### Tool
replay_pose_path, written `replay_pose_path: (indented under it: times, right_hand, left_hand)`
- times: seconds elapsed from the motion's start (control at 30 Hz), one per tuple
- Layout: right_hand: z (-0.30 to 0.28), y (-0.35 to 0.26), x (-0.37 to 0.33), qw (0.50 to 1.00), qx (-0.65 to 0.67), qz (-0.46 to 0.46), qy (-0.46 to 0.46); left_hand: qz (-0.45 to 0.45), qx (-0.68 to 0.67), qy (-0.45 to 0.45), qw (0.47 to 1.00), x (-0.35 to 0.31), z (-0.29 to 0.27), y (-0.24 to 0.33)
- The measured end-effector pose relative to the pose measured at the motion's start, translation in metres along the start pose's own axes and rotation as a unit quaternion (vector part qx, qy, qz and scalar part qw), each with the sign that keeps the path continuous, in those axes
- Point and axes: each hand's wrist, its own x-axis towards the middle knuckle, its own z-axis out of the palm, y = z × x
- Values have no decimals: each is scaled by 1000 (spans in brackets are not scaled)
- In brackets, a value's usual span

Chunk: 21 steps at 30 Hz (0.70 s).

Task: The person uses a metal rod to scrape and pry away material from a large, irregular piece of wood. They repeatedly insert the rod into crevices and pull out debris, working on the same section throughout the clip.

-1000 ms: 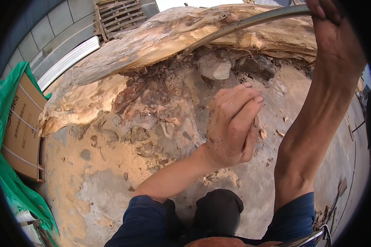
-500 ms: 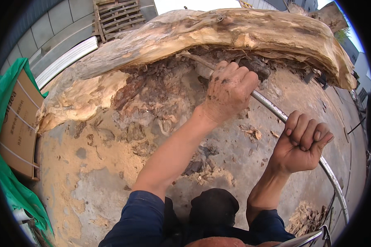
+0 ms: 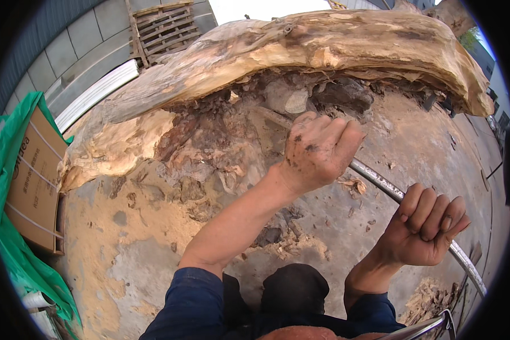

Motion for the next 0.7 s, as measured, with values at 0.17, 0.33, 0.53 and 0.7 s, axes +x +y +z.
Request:
replay_pose_path:
  times: [0.17, 0.33, 0.53, 0.7]
  right_hand:
    - [8, 6, 1, 999, -3, -37, -35]
    - [14, 50, 4, 994, -52, -5, -94]
    - [3, 29, 14, 996, 31, 72, -43]
    - [1, 30, 5, 996, 5, 84, -35]
  left_hand:
    - [39, 6, 24, 999, 17, 4, -18]
    - [9, -1, -13, 1000, 6, 5, -56]
    - [-96, -25, -85, 991, -30, -9, -10]
    - [-94, 10, -95, 991, -42, -16, -7]
